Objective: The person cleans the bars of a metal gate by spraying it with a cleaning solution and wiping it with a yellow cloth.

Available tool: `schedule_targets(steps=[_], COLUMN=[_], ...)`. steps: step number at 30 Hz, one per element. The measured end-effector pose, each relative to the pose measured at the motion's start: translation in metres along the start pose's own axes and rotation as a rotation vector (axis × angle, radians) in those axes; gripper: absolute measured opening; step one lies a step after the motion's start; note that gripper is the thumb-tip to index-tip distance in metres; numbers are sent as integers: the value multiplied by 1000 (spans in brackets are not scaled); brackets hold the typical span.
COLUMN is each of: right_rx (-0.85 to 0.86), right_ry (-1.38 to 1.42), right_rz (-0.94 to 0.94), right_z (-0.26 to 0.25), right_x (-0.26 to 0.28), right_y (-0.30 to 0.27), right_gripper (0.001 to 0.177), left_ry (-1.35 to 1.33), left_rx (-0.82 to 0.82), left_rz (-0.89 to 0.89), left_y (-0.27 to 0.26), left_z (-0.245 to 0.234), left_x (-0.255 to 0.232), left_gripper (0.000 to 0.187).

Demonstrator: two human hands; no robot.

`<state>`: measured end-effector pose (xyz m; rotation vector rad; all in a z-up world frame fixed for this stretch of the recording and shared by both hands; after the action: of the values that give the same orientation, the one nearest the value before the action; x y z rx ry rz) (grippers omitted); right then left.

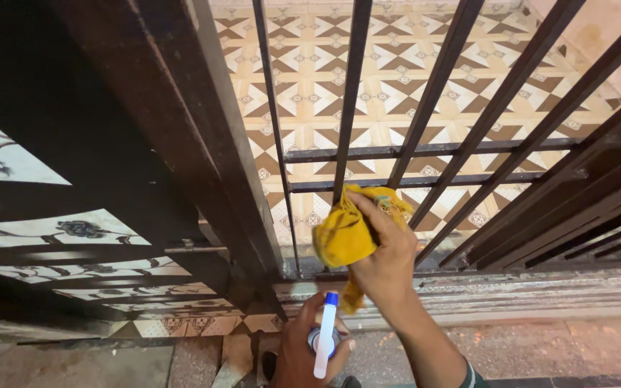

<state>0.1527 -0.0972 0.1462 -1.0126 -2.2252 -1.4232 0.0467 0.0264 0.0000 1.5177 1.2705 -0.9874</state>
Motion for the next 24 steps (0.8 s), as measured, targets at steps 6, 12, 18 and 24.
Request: schedule_targets(steps=[6, 12, 18, 24], right_rx=[-13, 13, -137, 181], right_ry=[392, 487, 321, 337], right_rz=[99, 122, -79, 64], right_z=[2, 16, -1, 3], right_x=[-29, -10, 17, -7], right_y=[-7, 3, 10, 27], right_gripper=[40, 52, 66, 58], left_ry=[-40, -13, -70, -89], left_rx=[1, 1, -56, -13], left_rz=[-14, -63, -145, -146], left_y=[-4, -9, -10, -4], left_z=[-2, 0, -9, -1], left_x=[-2, 7, 9, 10], left_gripper=[77, 75, 79, 77])
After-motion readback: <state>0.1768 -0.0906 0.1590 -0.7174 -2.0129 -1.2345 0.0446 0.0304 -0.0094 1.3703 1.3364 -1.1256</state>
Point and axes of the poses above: each hand's wrist, its own y-axis towards the middle knuckle, its own z-axis out of the palm, x = y × z, the point moved 7 cm from there along y, towards the middle knuckle, and after that the axes turned 11 degrees about x, right-handed, at the moved point
